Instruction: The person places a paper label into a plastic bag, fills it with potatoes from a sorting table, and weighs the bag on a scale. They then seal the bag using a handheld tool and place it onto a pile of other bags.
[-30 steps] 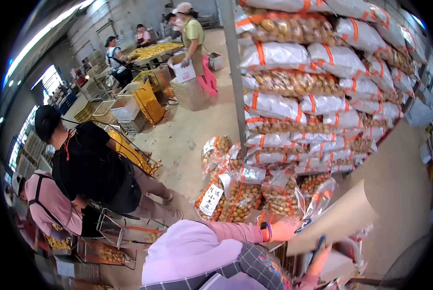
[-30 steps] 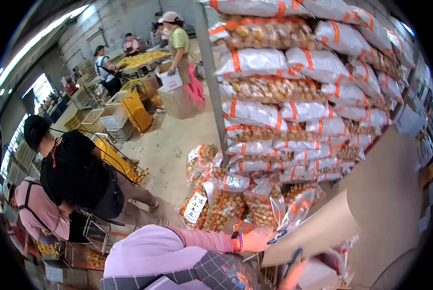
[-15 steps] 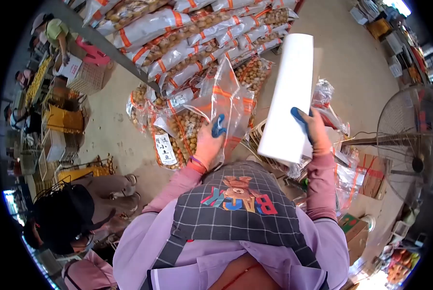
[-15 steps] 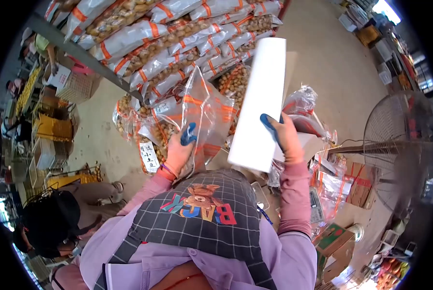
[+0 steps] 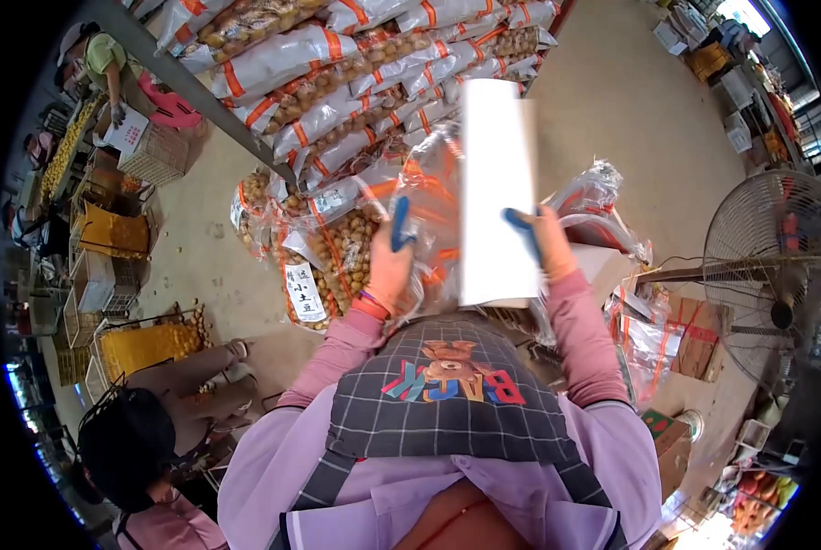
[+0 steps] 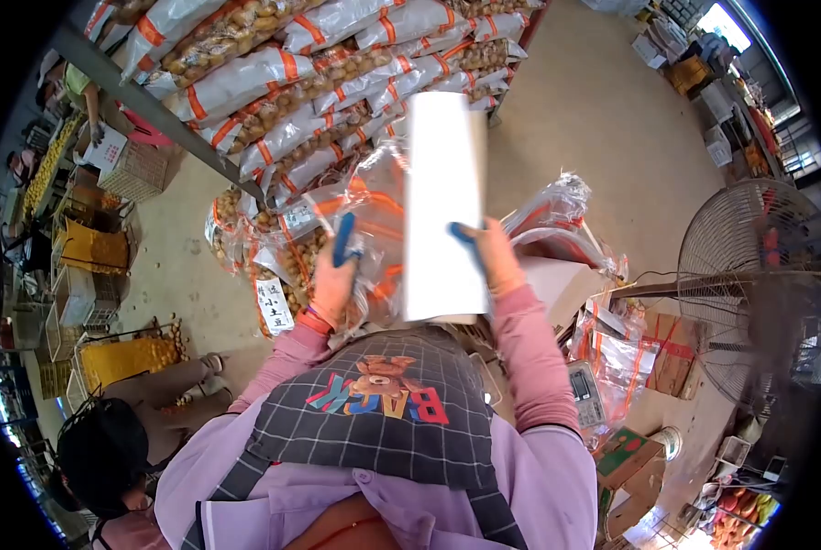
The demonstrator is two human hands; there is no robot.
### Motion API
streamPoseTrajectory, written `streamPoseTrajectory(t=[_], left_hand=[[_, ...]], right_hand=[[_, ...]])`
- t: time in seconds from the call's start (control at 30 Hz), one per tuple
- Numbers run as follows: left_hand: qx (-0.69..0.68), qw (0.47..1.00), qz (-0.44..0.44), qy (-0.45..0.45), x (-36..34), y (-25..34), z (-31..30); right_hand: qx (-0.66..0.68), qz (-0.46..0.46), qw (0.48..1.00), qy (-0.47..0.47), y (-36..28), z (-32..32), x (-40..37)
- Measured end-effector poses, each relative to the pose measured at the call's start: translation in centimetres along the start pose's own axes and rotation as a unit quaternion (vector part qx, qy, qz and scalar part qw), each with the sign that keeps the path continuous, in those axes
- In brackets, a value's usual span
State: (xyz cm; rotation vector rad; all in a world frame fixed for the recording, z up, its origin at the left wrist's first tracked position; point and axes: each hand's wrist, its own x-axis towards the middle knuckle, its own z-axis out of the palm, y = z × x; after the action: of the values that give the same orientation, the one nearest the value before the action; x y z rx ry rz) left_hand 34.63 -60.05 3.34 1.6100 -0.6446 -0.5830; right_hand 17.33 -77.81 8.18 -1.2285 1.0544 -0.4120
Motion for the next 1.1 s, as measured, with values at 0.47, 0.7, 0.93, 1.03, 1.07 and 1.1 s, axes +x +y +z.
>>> streamPoseTrajectory(t=[0.47,0.7,0.93,1.03,1.07,1.1], left_hand=[[0.199,0.921,0.105,-0.318,-1.6,1.4,14.1],[0.179,0.922,0.304,-0.163,-1.2,1.5,12.4],[0.149,0.972,0.176,-0.052,6.4,-2.2,4.7],[0.195,0.962,0.175,-0.076,2.9,0.1,4.0],[0.161,0.968,0.174,-0.082,1.6,-1.5,4.9],[0.133,0.972,0.179,-0.076,0.9,-3.0,5.1]], right_hand=[[-0.465,0.077,0.88,-0.065,-3.5,-13.2,-18.3],[-0.403,0.059,0.913,-0.04,-0.3,-9.4,-10.6],[-0.452,-0.014,0.892,-0.021,-6.9,-7.5,-14.3],[-0.454,0.007,0.86,-0.235,-6.8,-1.7,-11.7],[-0.464,0.026,0.847,-0.257,-4.6,-1.3,-9.1],[-0.478,0.032,0.83,-0.284,-2.7,-0.5,-5.6]])
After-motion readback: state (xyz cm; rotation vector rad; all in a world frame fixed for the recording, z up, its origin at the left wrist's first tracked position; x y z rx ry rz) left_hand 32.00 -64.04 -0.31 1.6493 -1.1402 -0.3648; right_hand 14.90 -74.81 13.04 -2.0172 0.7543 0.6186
